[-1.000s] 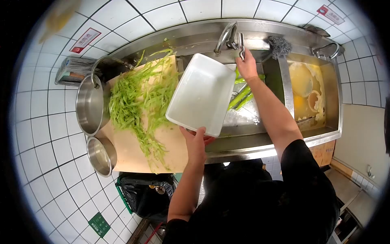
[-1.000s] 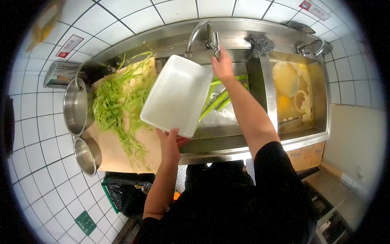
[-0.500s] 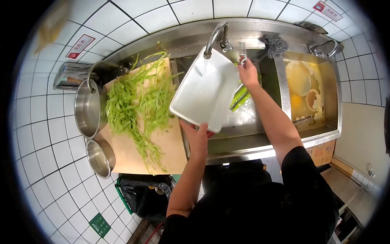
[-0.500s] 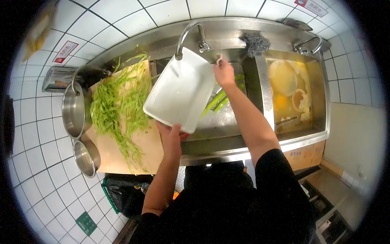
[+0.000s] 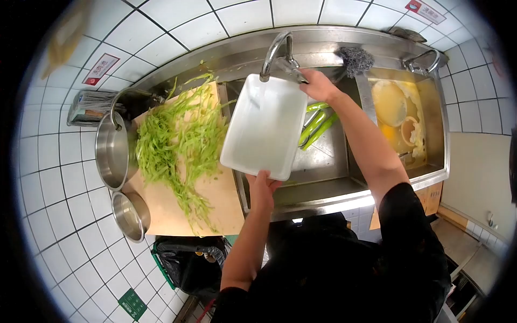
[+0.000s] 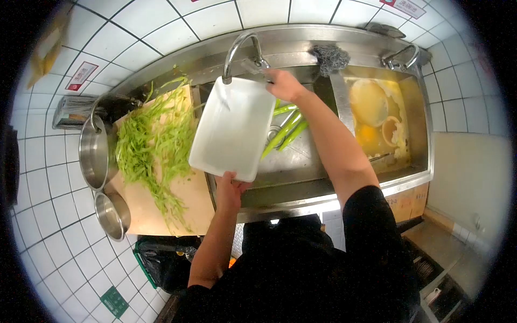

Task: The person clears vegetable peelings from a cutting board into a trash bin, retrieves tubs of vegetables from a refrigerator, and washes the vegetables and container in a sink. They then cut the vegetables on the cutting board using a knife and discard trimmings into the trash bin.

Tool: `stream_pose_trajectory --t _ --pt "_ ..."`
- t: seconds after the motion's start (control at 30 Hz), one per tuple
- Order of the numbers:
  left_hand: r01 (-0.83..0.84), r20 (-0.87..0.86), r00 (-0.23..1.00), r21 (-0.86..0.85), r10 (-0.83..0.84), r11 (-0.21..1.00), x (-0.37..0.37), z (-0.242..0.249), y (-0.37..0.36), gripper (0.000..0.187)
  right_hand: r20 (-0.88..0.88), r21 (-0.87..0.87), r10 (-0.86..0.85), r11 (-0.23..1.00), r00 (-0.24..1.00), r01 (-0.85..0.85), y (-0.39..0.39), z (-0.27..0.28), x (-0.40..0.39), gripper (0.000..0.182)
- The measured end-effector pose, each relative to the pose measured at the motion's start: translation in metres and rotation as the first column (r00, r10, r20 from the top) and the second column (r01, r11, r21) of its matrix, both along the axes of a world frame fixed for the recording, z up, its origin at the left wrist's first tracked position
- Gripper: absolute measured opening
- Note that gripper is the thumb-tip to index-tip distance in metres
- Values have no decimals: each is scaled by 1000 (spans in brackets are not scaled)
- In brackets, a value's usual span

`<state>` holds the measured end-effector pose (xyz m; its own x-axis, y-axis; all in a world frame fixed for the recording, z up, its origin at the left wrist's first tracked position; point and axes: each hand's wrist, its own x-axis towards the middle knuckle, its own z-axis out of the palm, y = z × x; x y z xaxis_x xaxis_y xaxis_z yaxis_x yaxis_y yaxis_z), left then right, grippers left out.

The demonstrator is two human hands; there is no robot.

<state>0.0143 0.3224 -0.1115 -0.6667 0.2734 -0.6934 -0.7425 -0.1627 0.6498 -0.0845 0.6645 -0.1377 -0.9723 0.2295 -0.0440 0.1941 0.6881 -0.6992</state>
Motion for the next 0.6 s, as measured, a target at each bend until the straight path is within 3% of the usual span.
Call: stream_pose_trajectory --t 0.03,0.23,0.33,0.43,0.47,0.53,0.6 --pt "-6 9 1000 -2 6 1000 2 1 -3 77 -84 108 102 990 991 -92 4 -15 -11 60" --pt "6 57 998 -108 0 994 9 11 1 66 204 195 223 945 953 -263 -13 -26 -42 59" --pt "-26 61 998 -94 31 995 6 -2 6 67 -91 185 22 983 996 -5 -18 -34 -20 53" --pt "-69 -58 996 -114 62 991 3 4 18 74 55 -24 -378 925 924 380 -23 -29 21 47" --pt "-83 -114 991 -127 68 988 2 6 22 78 123 -224 -430 866 895 447 -28 -26 35 51" --pt "-140 -114 984 -47 134 989 1 -10 22 72 289 -569 -478 611 830 550 -43 -18 59 59" --pt "-178 -77 980 90 185 980 -1 -33 23 69 322 -664 -440 526 838 531 -59 -8 76 63"
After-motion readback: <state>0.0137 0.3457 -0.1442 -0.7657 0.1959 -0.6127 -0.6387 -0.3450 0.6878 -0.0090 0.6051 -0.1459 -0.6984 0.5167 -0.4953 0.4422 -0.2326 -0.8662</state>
